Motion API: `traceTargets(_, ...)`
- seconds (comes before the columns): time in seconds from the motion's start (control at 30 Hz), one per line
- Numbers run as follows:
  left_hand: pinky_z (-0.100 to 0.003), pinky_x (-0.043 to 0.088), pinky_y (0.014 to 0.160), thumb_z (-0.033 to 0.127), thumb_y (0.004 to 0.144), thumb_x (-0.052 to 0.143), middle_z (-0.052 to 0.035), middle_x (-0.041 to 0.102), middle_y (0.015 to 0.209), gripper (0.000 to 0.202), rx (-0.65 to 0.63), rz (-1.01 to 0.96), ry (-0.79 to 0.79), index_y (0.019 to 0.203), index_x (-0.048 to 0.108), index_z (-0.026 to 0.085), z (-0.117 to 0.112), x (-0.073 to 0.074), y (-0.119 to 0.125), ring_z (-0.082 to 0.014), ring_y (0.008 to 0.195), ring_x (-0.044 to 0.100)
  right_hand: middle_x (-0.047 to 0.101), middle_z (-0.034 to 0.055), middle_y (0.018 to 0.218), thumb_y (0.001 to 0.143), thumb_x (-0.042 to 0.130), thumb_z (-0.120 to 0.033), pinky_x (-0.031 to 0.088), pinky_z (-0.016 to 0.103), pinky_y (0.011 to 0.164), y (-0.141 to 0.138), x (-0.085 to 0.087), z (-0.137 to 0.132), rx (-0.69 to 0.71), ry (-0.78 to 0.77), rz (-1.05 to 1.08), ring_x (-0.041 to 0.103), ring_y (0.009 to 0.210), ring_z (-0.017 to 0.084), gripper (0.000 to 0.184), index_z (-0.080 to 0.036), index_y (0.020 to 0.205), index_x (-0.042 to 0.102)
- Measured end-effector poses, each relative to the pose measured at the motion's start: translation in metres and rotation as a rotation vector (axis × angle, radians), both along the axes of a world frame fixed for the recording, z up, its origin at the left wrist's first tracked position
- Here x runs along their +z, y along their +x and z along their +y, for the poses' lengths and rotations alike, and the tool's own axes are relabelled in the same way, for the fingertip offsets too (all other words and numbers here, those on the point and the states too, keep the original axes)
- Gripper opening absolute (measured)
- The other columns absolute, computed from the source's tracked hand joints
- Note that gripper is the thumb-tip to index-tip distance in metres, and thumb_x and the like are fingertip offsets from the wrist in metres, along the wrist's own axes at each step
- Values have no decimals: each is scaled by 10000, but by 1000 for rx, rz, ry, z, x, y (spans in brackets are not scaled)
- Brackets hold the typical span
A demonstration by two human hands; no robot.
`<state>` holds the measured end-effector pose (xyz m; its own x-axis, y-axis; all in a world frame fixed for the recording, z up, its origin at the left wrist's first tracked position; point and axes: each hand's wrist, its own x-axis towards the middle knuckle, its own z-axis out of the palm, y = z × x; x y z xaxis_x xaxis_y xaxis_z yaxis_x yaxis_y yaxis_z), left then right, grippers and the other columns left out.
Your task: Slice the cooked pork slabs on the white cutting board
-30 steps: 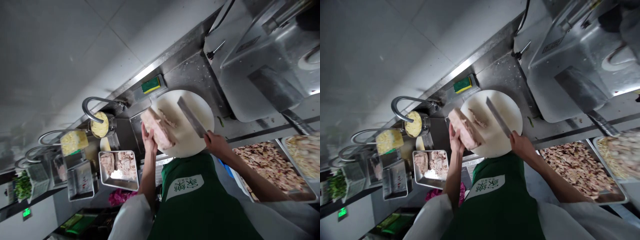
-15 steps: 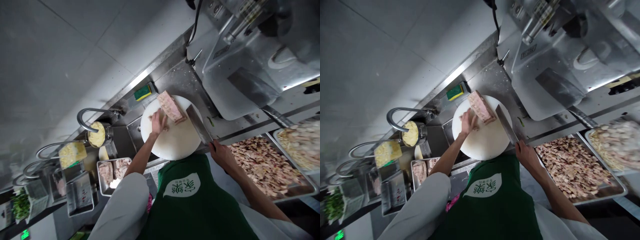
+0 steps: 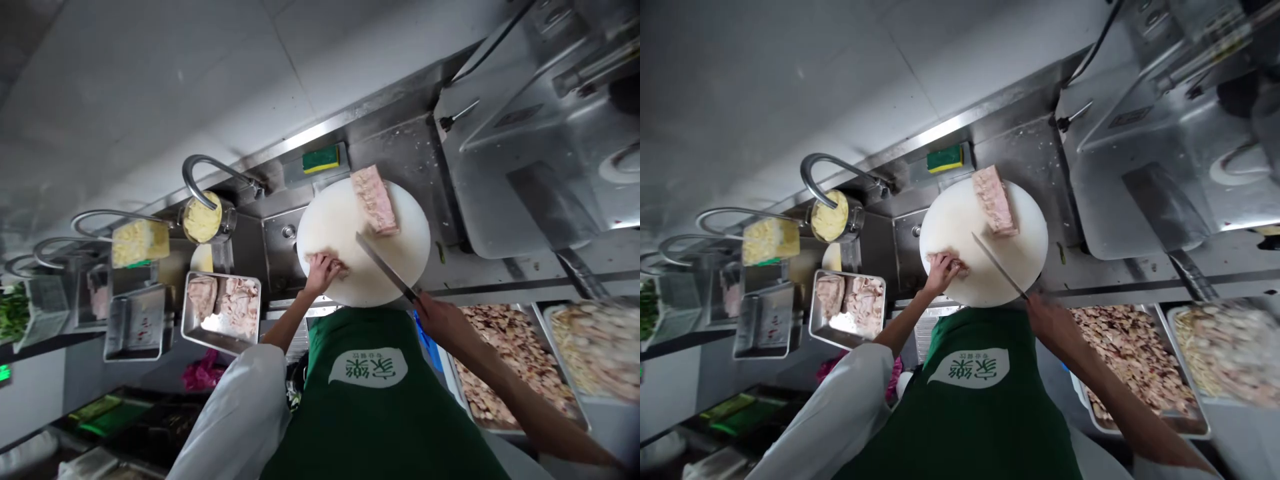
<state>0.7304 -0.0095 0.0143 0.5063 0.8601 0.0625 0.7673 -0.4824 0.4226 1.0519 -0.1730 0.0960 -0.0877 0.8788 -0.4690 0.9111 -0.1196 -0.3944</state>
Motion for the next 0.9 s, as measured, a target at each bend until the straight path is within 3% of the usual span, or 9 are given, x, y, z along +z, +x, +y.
traceTargets(0.1, -440, 420, 984, 375, 964, 562, -104, 618, 1061, 234, 91, -70, 120, 1064, 657, 186, -12, -2, -1, -245, 1076, 540, 725, 112, 816, 1022, 305, -248, 362, 280, 596, -25, -5, 29, 157, -95, -73, 708, 738, 242, 257, -162, 1072, 543)
traceTargets(0.23, -386, 446, 955, 310, 994, 507, -81, 640, 1015, 211, -15, -138, 98, 1019, 676, 186, -26, -14, 6, -202, 1041, 567, 723, 138, 876, 1009, 295, -191, 427, 293, 670, -51, -9, 56, 210, -158, -122, 721, 834, 255, 268, -135, 1153, 515)
traceTargets(0.3, -385, 440, 958, 298, 996, 501, -91, 641, 1030, 220, -8, -146, 125, 1021, 683, 177, -31, -19, 11, -203, 1050, 557, 720, 149, 894, 1000, 303, -174, 447, 299, 685, -59, -6, 61, 204, -195, -148, 722, 851, 258, 280, -124, 1192, 500)
traceTargets(0.43, -439, 403, 961, 312, 972, 544, -97, 652, 1062, 200, 46, -50, 181, 1031, 704, 209, -33, -22, 14, -243, 1058, 527, 714, 173, 897, 969, 328, -104, 461, 295, 682, -75, 15, 53, 226, -186, -188, 725, 858, 260, 275, -103, 1172, 513)
traceTargets(0.57, -432, 400, 918, 306, 962, 549, -100, 651, 1043, 194, -39, 37, 160, 999, 714, 211, -28, -21, 12, -259, 1049, 531, 715, 140, 877, 957, 327, -67, 454, 278, 649, -94, 40, 31, 221, -223, -182, 730, 832, 250, 258, -131, 1108, 526)
traceTargets(0.67, -442, 392, 915, 316, 953, 559, -106, 645, 1044, 189, -64, 53, 137, 993, 713, 215, -24, -21, 12, -270, 1052, 535, 715, 135, 887, 945, 330, -44, 453, 267, 647, -103, 47, 16, 201, -241, -201, 732, 837, 246, 262, -135, 1099, 521)
traceTargets(0.8, -458, 373, 943, 312, 954, 551, -109, 647, 1047, 193, -81, 32, 112, 1025, 707, 222, -23, -23, 10, -278, 1062, 536, 721, 146, 884, 946, 316, -36, 458, 262, 654, -111, 38, 19, 172, -260, -205, 733, 856, 248, 269, -129, 1104, 514)
traceTargets(0.9, -454, 358, 959, 299, 961, 537, -101, 658, 1054, 203, -125, 1, 118, 1065, 700, 234, -23, -27, 6, -271, 1077, 541, 732, 152, 906, 958, 299, -53, 472, 281, 710, -118, 20, 49, 172, -266, -166, 730, 895, 255, 282, -119, 1139, 505)
